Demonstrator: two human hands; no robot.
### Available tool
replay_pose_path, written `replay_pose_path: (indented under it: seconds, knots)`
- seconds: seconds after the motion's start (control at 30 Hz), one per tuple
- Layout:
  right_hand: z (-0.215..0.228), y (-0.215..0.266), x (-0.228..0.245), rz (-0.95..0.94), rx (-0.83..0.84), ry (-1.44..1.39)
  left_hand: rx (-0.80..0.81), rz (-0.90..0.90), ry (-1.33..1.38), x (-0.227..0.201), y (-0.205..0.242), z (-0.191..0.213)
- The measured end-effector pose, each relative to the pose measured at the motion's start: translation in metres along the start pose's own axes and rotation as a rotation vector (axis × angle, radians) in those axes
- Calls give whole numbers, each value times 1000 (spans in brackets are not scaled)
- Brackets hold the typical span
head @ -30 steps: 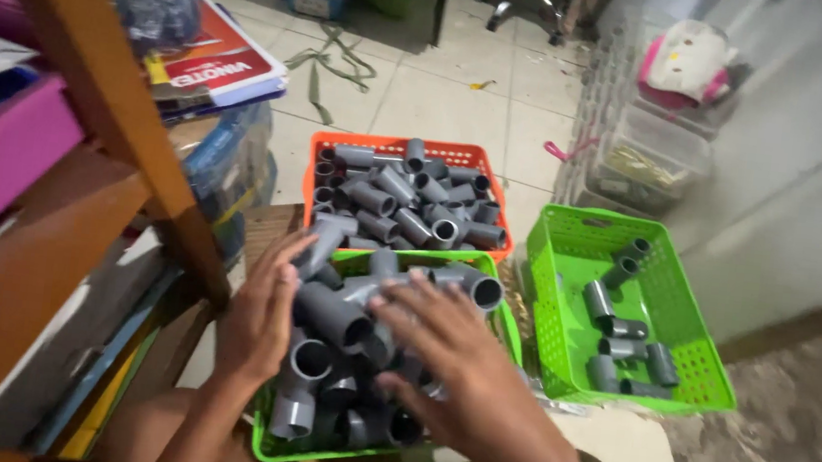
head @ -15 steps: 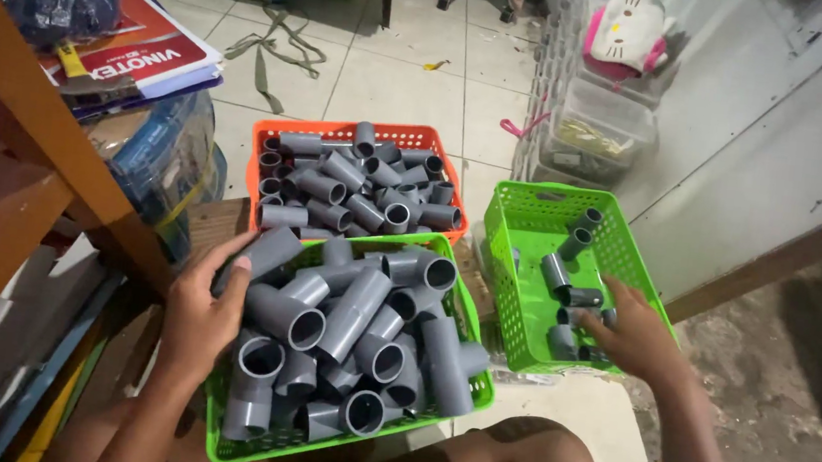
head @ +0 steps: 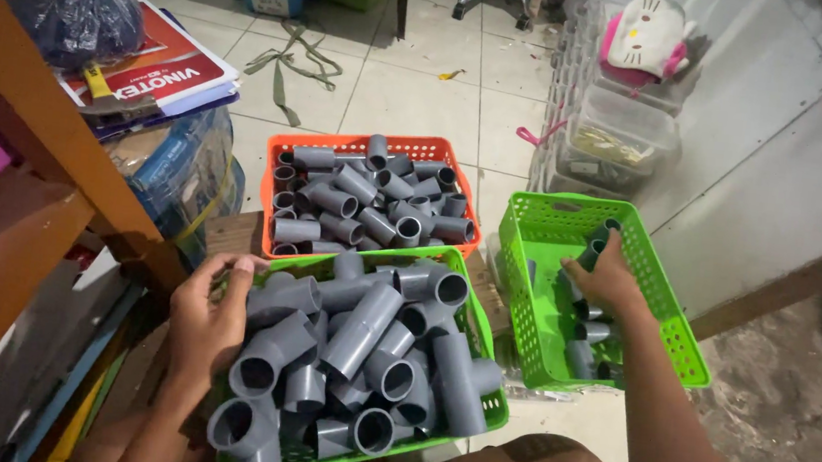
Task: Sorting PVC pipe fittings from a mixed basket into separate containers
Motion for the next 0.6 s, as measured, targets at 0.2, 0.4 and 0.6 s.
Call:
replay_pose_path:
  seconds: [0.2,0.4,0.6]
  knots:
    - [-24,-44,-40,27,-70,162,-74,-199,170,-19,-9,9]
    - [-23,-26,-21,101,-59,255,-8,-311,278,-87,-13,2]
    - [-36,-23,-15,199,-13,271,194,-553,143,-164,-9,-34]
Point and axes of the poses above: each hand's wrist, its own y-axis away from the middle knuckle, its own z-axis out of the back of the hand, x = y × z, the point moved 10 cm from there along -y, towards the middle knuckle, and after that the axes turned 6 degrees about z, right-handed, at the moved point
